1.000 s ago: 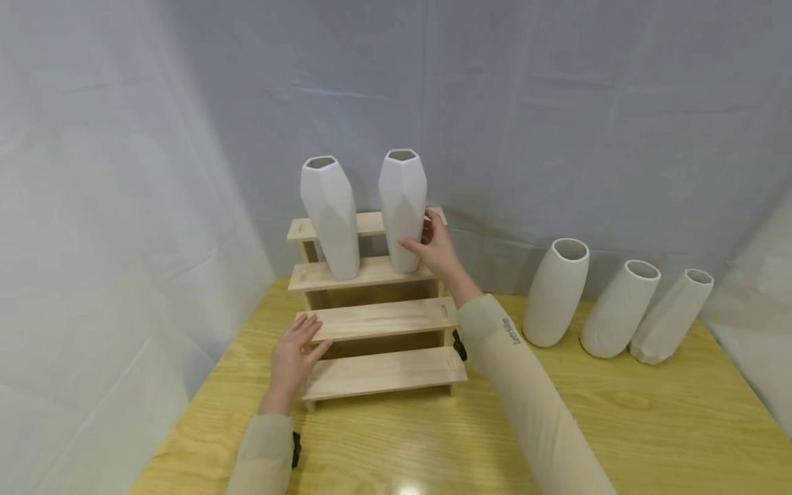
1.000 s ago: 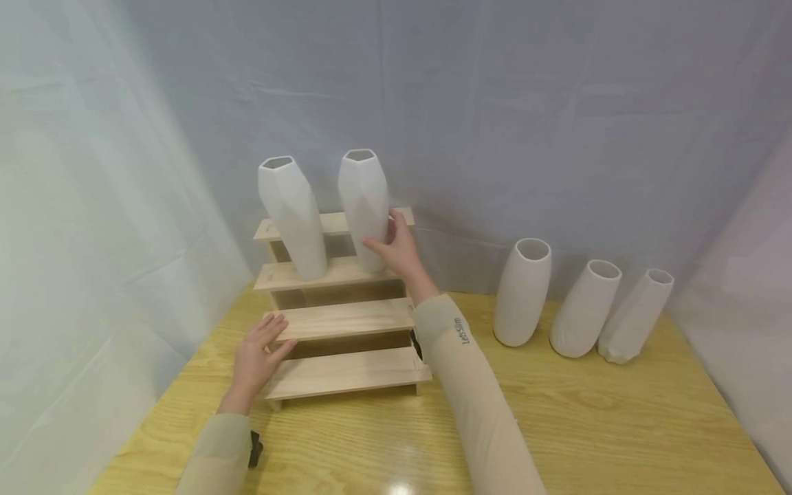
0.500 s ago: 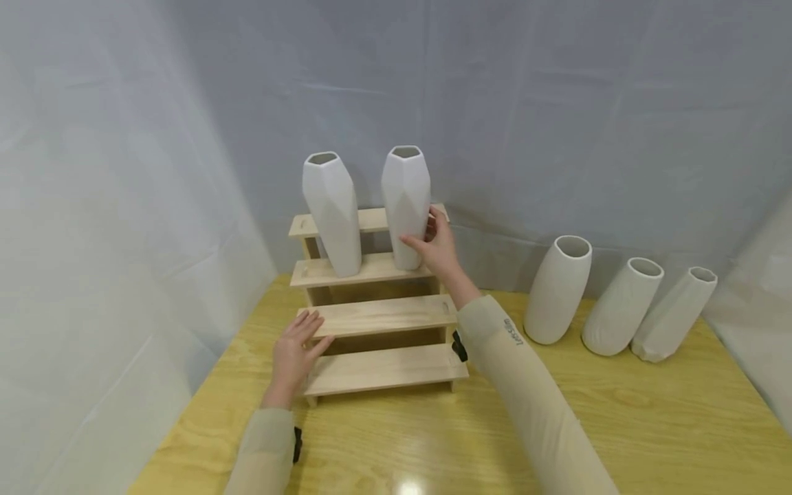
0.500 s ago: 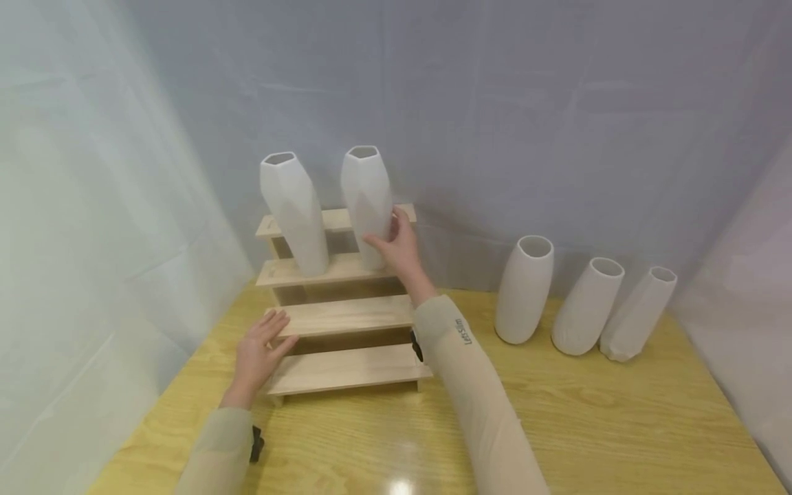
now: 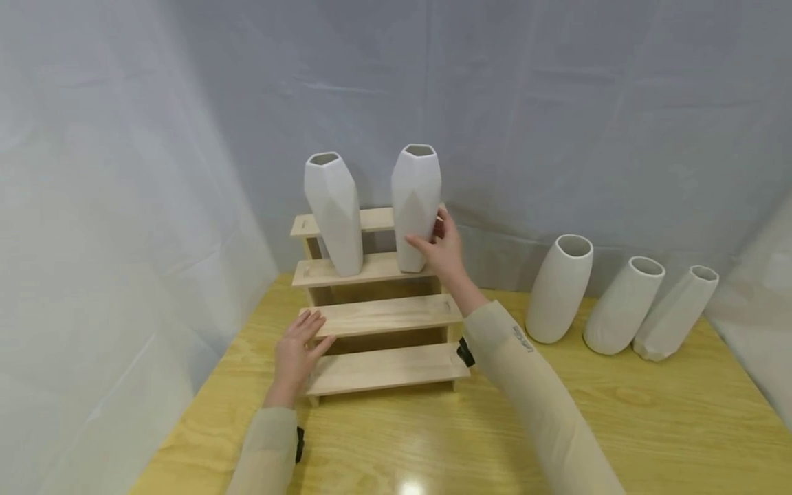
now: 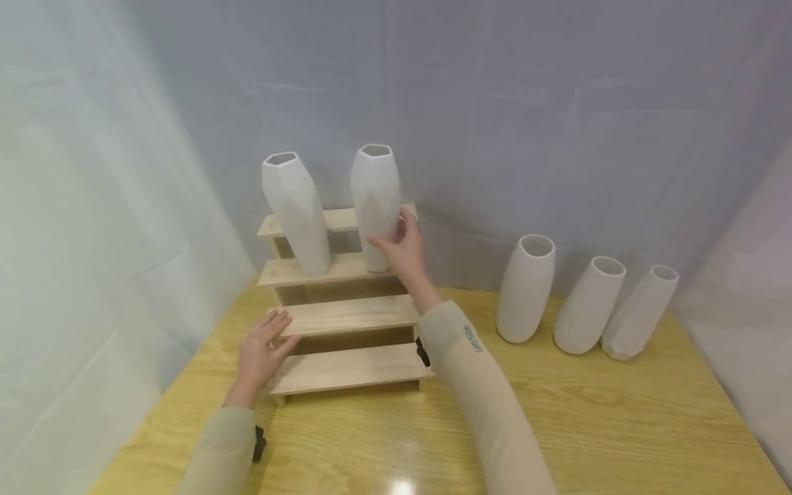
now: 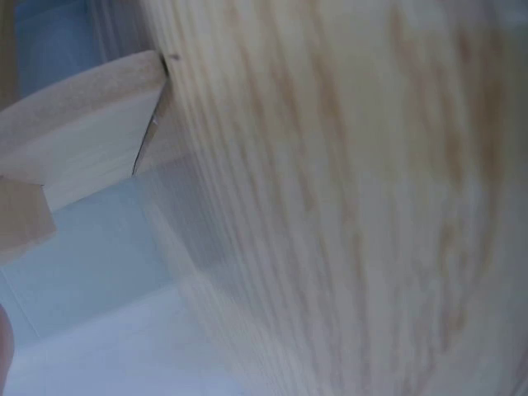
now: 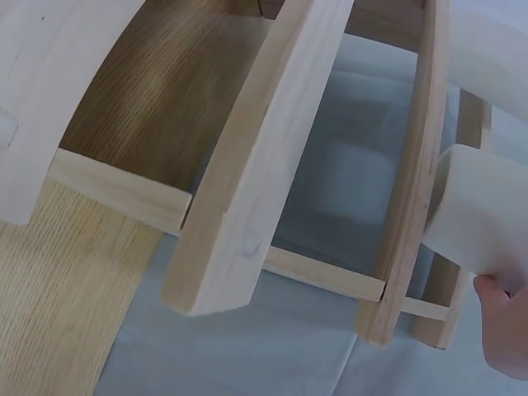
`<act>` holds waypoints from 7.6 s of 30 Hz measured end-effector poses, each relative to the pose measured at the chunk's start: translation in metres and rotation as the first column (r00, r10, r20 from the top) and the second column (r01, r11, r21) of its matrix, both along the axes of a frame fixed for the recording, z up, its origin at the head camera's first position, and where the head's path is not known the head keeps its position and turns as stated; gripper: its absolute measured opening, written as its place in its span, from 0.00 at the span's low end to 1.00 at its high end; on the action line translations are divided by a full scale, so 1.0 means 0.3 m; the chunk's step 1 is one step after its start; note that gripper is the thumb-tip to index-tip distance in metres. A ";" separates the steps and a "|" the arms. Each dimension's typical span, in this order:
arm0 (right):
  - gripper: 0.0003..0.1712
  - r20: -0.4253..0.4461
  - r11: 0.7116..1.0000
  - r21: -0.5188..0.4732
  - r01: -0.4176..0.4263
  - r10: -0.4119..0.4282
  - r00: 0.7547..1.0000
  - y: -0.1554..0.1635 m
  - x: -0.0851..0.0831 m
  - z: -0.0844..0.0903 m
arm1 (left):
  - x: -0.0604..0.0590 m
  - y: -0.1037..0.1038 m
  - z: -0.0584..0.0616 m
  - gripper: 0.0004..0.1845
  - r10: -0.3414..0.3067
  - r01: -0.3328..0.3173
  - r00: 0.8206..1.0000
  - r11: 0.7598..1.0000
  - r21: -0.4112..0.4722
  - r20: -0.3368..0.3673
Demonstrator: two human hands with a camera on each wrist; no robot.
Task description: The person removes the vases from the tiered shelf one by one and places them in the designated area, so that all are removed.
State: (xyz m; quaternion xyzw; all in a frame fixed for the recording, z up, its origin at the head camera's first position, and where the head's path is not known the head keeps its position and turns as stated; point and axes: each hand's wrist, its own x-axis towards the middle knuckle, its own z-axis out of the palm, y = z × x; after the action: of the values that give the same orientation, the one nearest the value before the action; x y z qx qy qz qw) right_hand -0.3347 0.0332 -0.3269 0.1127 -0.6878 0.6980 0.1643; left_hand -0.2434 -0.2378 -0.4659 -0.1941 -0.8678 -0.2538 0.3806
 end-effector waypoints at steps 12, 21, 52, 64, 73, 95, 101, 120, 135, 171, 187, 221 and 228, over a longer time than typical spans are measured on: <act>0.39 -0.013 0.996 0.020 0.082 -0.082 0.997 0.073 0.064 0.003 | -0.003 0.007 -0.001 0.23 0.015 -0.015 0.999 1.000 0.010 0.029; 0.39 -0.019 0.988 0.049 0.147 -0.146 0.989 0.138 0.133 -0.004 | -0.003 0.004 -0.002 0.24 0.015 -0.015 1.000 1.000 0.007 0.025; 0.37 -0.074 0.977 0.087 0.196 -0.190 0.979 0.283 0.390 -0.049 | 0.000 -0.012 0.009 0.23 -0.007 0.006 1.000 1.000 0.018 0.009; 0.39 -0.034 0.959 0.141 0.246 -0.244 0.969 0.367 0.438 -0.117 | -0.004 -0.013 0.000 0.23 -0.008 0.008 1.000 1.000 0.012 -0.011; 0.40 -0.068 0.947 0.145 0.288 -0.280 0.957 0.473 0.413 -0.244 | -0.008 -0.014 0.002 0.23 -0.010 0.011 0.999 1.000 0.007 -0.035; 0.45 -0.108 0.873 0.213 0.440 -0.426 0.898 0.858 0.342 -0.583 | -0.006 -0.012 0.002 0.24 0.002 -0.002 1.000 1.000 0.007 -0.003; 0.43 -0.026 0.826 0.266 0.497 -0.509 0.860 0.895 0.394 -0.559 | -0.007 -0.015 0.002 0.23 0.009 -0.009 1.000 1.000 0.000 0.009; 0.47 -0.074 0.649 0.476 0.594 -0.643 0.762 1.105 0.381 -0.676 | -0.006 -0.014 0.005 0.23 -0.005 0.005 1.000 1.000 0.017 -0.004; 0.41 0.085 0.649 0.544 0.532 -0.673 0.735 1.012 0.501 -0.446 | -0.007 -0.015 0.004 0.24 -0.007 0.007 1.000 1.000 0.018 -0.007; 0.44 0.084 0.681 0.512 0.524 -0.646 0.758 1.045 0.523 -0.429 | -0.002 -0.006 0.013 0.24 -0.014 0.014 1.000 0.999 0.031 -0.003; 0.49 0.002 0.679 0.417 0.604 -0.665 0.747 1.212 0.519 -0.531 | 0.003 -0.013 0.007 0.24 -0.013 0.013 1.000 1.000 0.026 0.012; 0.39 -0.144 0.842 0.445 0.304 -0.268 0.953 0.622 0.564 -0.158 | 0.000 -0.017 0.014 0.24 0.004 -0.004 0.999 1.000 0.002 0.049; 0.39 -0.163 0.876 0.430 0.216 -0.159 0.974 0.507 0.486 -0.143 | 0.001 -0.019 0.007 0.24 -0.004 0.004 1.000 1.000 -0.001 0.029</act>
State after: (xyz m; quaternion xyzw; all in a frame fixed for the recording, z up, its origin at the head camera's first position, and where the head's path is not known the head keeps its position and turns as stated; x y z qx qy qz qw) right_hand -0.1888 0.1853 -0.3698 0.1228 -0.8254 0.4945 0.2431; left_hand -0.2431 -0.2436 -0.4638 -0.1923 -0.8730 -0.2566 0.3674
